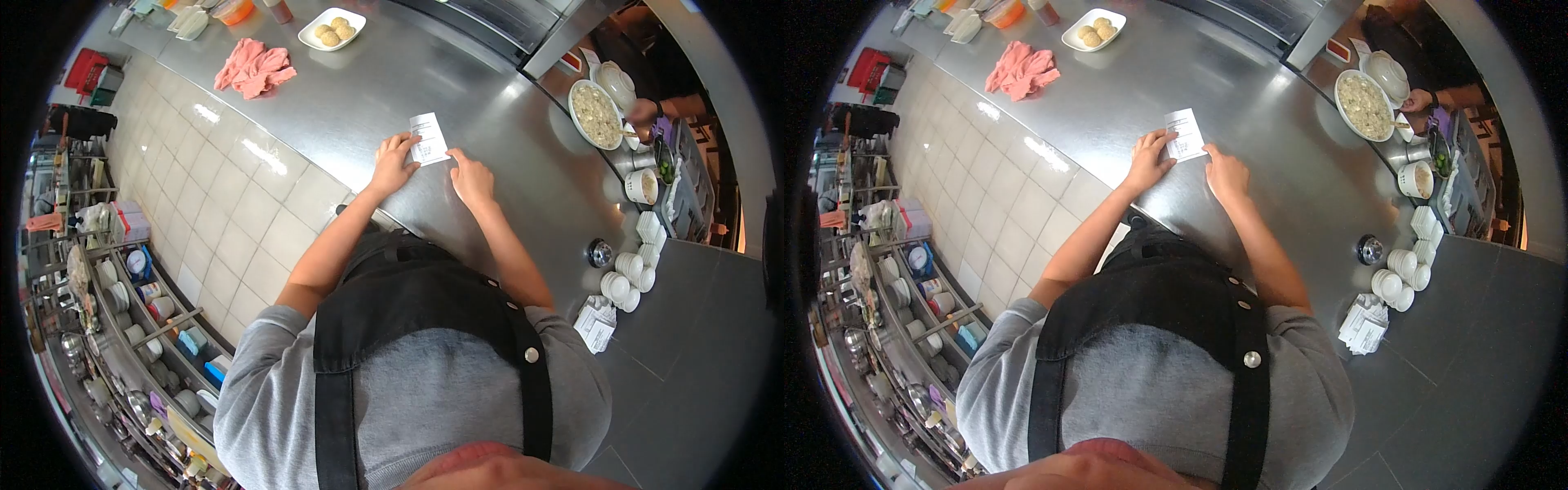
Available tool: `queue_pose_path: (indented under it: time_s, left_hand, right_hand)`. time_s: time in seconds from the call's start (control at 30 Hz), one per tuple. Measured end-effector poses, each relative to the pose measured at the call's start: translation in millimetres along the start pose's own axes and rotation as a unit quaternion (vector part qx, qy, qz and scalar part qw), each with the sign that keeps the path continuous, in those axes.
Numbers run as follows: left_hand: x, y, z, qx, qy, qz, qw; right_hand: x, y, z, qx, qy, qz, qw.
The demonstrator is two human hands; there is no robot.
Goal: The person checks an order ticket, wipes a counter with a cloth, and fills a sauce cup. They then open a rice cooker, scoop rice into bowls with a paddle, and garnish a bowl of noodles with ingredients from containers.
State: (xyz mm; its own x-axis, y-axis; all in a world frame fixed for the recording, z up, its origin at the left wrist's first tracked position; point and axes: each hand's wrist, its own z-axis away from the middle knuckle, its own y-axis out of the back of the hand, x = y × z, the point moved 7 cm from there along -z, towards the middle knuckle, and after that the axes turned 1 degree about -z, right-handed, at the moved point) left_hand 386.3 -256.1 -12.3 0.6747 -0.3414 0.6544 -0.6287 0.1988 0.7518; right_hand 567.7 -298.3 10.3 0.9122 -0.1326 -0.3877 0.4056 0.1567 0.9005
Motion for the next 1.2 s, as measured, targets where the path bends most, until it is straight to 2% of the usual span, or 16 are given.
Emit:
queue_pose_path:
  time_s: [0.23, 0.3, 0.5, 0.53, 0.6, 0.7, 0.77, 0.9, 0.97, 1.0, 1.07, 1.2]
  left_hand:
    - [6.2, 6.4, 3.2, 0.034, -0.015, 0.013, 0.999]
    - [10.6, 10.0, 3.8, 0.049, -0.022, 0.143, 0.988]
    - [7.4, 10.7, 2.8, 0.065, 0.007, 0.199, 0.978]
    - [4.0, 8.8, 1.9, 0.064, 0.007, 0.200, 0.978]
    - [5.7, 10.0, 2.0, 0.093, -0.041, 0.072, 0.992]
    - [1.9, 5.4, 0.6, 0.085, -0.055, 0.054, 0.993]
    - [2.5, 5.3, 1.7, 0.087, -0.057, 0.054, 0.993]
    - [3.5, 5.2, 1.3, 0.078, -0.064, 0.056, 0.993]
    - [3.4, 5.9, 1.9, 0.074, -0.062, 0.052, 0.994]
    - [3.9, 5.6, 2.0, 0.068, -0.063, 0.049, 0.995]
    - [4.5, 5.6, 1.4, 0.059, -0.060, 0.047, 0.995]
    - [2.8, 3.4, 0.6, 0.050, -0.062, 0.041, 0.996]
  right_hand:
    - [1.4, 0.7, -0.7, -0.002, -0.008, -0.022, 1.000]
    - [0.4, 2.1, -0.8, -0.008, -0.009, -0.022, 1.000]
    - [2.2, -2.3, -0.5, -0.002, -0.009, -0.024, 1.000]
    - [1.1, -1.2, -0.7, 0.003, -0.004, -0.025, 1.000]
    - [-4.7, 4.8, -2.0, 0.007, 0.001, -0.026, 1.000]
    - [-16.1, 5.1, -7.6, -0.025, -0.015, -0.023, 0.999]
    - [-27.7, -1.5, -11.7, -0.018, 0.044, -0.004, 0.999]
    - [-43.3, -23.1, -17.5, -0.017, 0.092, -0.025, 0.995]
    - [-51.7, -25.0, -16.3, 0.023, 0.132, -0.027, 0.991]
    - [-50.1, -23.7, -17.3, 0.022, 0.133, -0.027, 0.991]
    - [-33.6, -17.6, -22.4, 0.017, 0.078, 0.062, 0.995]
    - [-5.4, 4.5, -30.5, 0.032, 0.019, 0.090, 0.995]
